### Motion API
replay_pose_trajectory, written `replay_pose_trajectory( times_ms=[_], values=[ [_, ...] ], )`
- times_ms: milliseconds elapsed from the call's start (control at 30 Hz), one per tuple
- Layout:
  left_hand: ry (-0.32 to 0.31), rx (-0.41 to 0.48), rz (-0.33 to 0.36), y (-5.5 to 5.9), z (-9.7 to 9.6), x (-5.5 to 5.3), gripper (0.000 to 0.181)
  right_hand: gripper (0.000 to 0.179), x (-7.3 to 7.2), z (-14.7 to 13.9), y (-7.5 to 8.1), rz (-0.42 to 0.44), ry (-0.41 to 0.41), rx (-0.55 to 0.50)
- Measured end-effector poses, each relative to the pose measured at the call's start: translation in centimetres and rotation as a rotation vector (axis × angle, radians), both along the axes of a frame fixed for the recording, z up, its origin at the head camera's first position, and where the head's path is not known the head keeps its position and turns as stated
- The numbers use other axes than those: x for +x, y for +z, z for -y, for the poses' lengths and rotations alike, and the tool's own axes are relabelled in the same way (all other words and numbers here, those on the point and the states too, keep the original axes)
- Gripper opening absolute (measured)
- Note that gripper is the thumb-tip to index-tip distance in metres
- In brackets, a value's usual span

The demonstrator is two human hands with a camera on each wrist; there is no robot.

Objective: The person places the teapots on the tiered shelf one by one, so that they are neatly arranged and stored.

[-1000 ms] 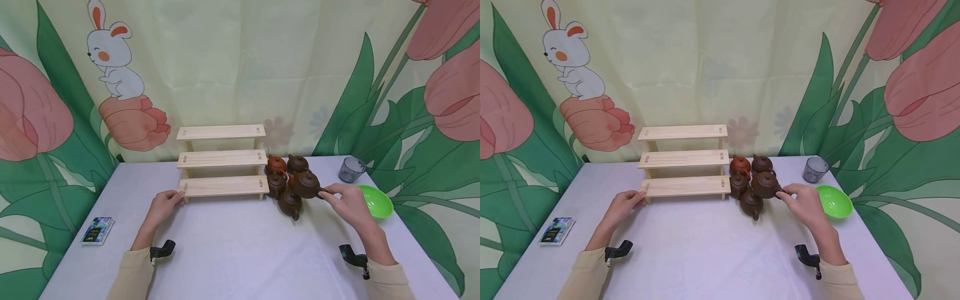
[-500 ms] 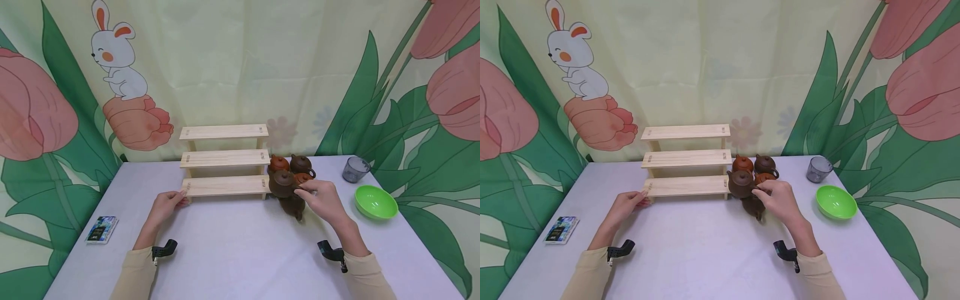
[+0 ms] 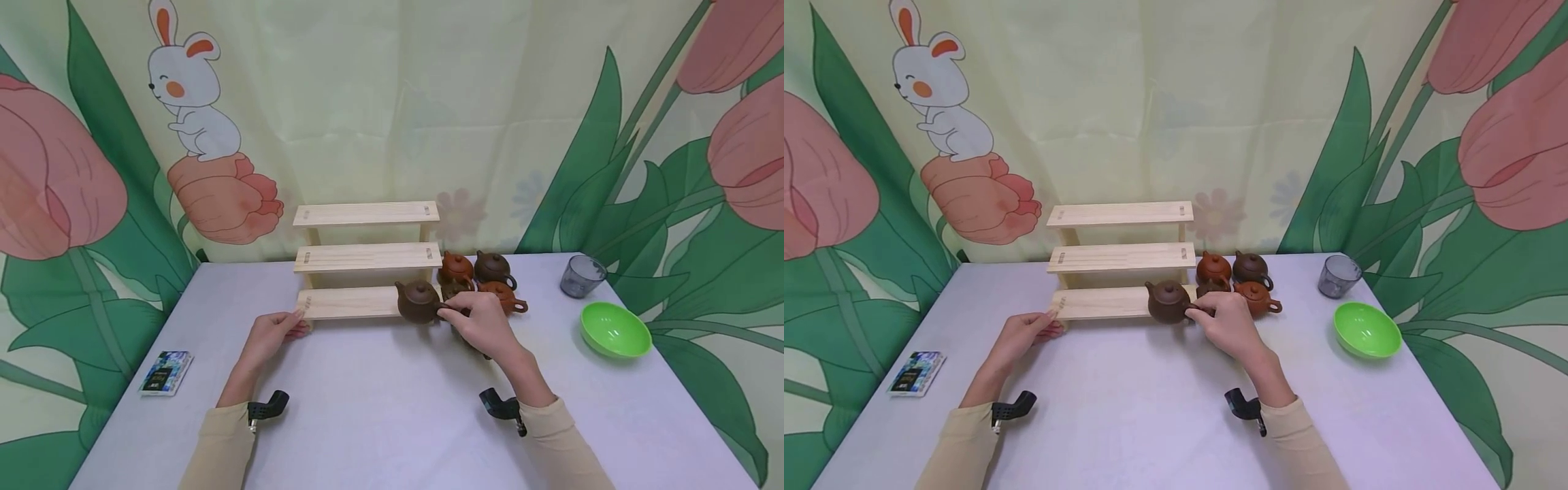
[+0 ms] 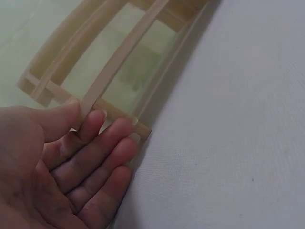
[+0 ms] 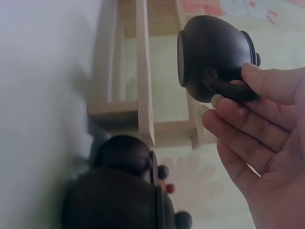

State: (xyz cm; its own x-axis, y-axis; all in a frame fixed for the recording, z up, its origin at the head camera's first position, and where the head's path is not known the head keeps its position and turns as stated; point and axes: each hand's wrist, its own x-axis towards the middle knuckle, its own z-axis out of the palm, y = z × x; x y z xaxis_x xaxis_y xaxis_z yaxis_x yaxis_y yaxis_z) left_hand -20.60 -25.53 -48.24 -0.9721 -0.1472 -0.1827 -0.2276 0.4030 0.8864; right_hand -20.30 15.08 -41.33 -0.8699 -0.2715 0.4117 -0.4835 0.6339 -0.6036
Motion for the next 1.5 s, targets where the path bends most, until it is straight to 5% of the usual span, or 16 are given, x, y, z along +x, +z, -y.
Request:
replay_pose_trajectory(
  times_ms=[333, 567, 900, 1167, 1500],
  values=[
    [0.043, 0.022, -0.007, -0.2, -0.3, 0.1, 0.048, 0.004, -1.3, 3.2, -0.9, 0.035, 0.029, -0.029],
    [0.054, 0.011, -0.008, -0.4, -0.4, 0.2, 0.050, 0.005, -1.9, 7.0, -2.2, -0.020, 0.065, -0.049],
    [0.042, -0.016, -0.018, -0.2, -0.3, 0.3, 0.046, 0.011, -1.5, 13.6, -2.6, -0.078, -0.042, -0.057],
    [0.053, -0.024, -0.012, -0.3, -0.5, 0.3, 0.045, 0.014, -1.1, 15.3, -2.6, 0.029, -0.027, -0.099],
    [0.056, -0.032, -0.017, -0.4, -0.5, 0.2, 0.046, 0.021, -0.9, 13.1, -1.6, 0.188, 0.070, -0.083]
  ],
)
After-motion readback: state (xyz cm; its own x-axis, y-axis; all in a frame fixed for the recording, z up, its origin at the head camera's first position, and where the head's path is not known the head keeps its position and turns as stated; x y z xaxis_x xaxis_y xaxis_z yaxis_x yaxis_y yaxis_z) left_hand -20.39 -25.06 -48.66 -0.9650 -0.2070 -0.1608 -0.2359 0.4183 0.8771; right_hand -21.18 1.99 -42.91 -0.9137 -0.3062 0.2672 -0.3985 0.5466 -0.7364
